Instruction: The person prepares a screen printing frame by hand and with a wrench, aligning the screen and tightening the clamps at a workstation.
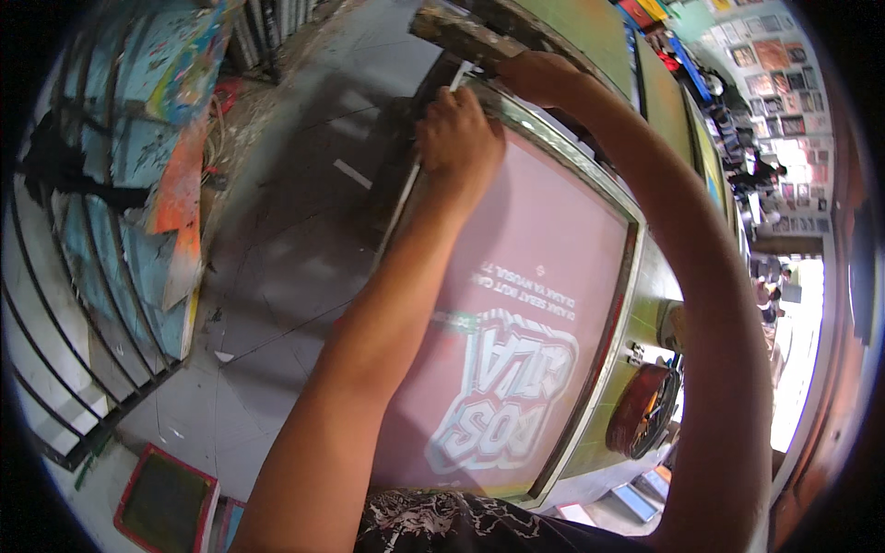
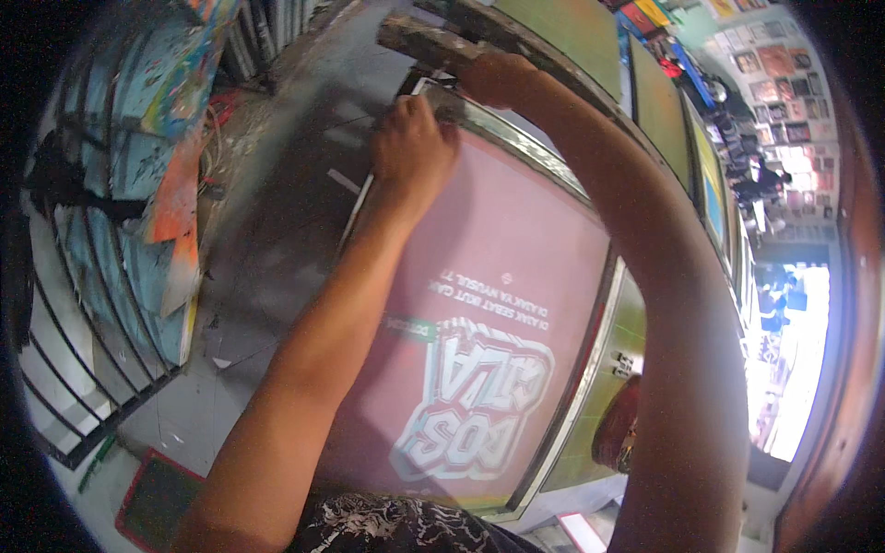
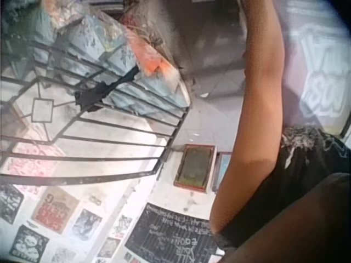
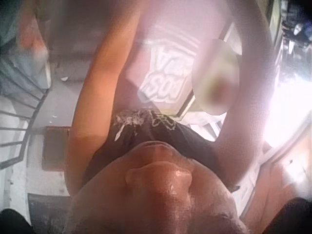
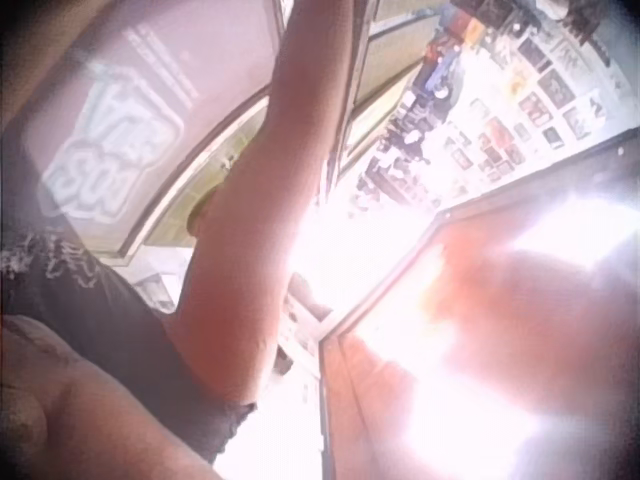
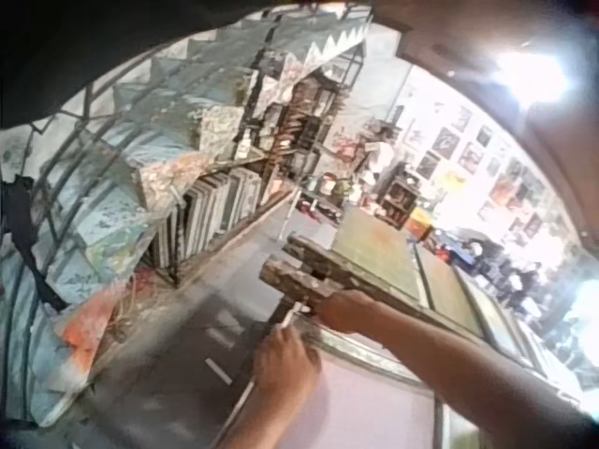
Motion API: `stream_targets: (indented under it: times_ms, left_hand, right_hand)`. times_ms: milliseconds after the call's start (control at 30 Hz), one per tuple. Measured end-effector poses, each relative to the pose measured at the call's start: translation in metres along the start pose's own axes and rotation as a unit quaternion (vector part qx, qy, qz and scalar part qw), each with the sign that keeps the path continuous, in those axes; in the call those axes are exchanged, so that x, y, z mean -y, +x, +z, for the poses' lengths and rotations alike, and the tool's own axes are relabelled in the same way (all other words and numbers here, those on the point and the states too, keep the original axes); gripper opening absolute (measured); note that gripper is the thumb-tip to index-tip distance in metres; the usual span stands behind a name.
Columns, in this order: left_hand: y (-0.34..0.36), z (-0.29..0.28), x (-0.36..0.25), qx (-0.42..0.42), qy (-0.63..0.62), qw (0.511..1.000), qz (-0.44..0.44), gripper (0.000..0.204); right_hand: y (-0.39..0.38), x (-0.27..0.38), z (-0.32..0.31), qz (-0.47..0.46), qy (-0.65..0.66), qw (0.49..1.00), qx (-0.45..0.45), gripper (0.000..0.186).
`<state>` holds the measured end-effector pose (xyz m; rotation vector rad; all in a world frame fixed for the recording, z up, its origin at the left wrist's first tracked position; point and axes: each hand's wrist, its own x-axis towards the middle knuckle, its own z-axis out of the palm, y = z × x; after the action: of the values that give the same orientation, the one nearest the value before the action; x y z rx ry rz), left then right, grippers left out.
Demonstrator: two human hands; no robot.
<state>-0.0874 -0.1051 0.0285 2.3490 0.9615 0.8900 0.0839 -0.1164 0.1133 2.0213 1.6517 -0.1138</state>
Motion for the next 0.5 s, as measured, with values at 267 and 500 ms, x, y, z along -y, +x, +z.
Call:
stream_targets:
  times_ms: [267,500]
  left_hand:
    - [-0.001,0.009,-0.004,0.013,0.007,1.000,-0.026,0.037]
    - [0.004,-0.001,-0.005,0.072,0.001,0.996,-0.043,0.038]
  right_hand:
    - [-0.177,-0.100,0.086,0.267,0.263,0.910,-0.178,0.036]
    - [-0.312,-0.130,0.198,0.470,0.452,0.746,-0.133,0.028]
